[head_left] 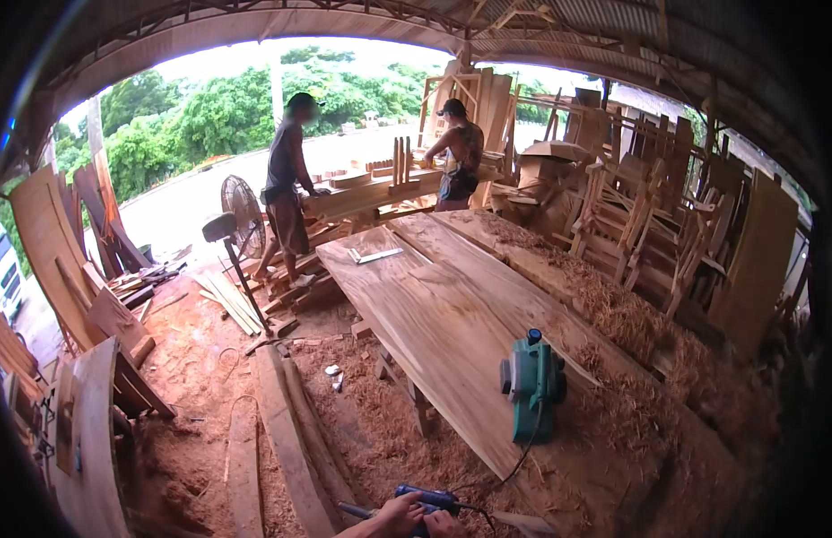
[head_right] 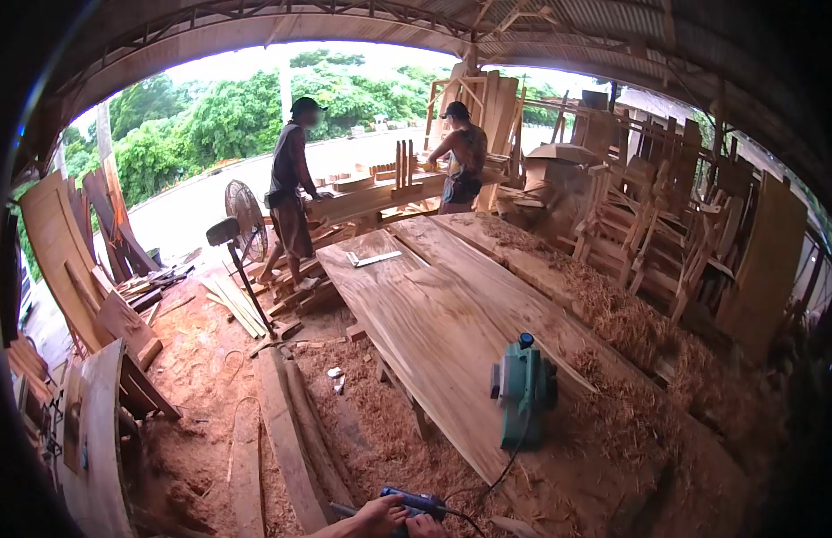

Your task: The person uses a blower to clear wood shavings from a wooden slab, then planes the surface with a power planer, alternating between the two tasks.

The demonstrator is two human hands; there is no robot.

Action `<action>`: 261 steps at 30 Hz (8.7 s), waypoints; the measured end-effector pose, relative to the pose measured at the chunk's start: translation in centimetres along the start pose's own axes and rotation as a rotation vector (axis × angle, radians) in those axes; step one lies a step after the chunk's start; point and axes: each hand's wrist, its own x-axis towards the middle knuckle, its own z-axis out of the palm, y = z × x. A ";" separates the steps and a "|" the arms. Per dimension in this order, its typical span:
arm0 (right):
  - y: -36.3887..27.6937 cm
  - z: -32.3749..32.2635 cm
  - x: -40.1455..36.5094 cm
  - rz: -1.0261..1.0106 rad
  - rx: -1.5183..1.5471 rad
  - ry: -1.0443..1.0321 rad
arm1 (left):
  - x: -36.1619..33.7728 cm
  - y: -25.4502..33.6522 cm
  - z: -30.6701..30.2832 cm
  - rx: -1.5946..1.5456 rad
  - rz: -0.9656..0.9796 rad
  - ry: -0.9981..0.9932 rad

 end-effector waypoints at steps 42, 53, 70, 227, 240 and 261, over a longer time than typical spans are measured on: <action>19.0 -7.6 -0.5 0.365 -0.304 0.723 | -15.3 11.0 4.4 1.677 0.275 0.077; 18.7 -7.2 -0.1 0.377 -0.290 0.761 | -21.8 6.1 10.7 1.828 0.349 -0.182; 19.5 -6.3 -5.1 0.167 -0.406 0.663 | -22.7 4.1 10.4 1.682 0.371 -0.087; 24.0 -9.7 -25.4 0.791 -0.272 1.063 | -12.0 -10.1 33.9 2.245 0.254 0.016; 24.6 -9.5 -26.5 0.763 -0.198 1.043 | -9.5 -17.2 33.5 2.419 0.125 -0.238; 18.8 -0.7 -46.2 1.429 -0.126 1.132 | -9.2 -22.6 34.8 2.265 0.052 -0.619</action>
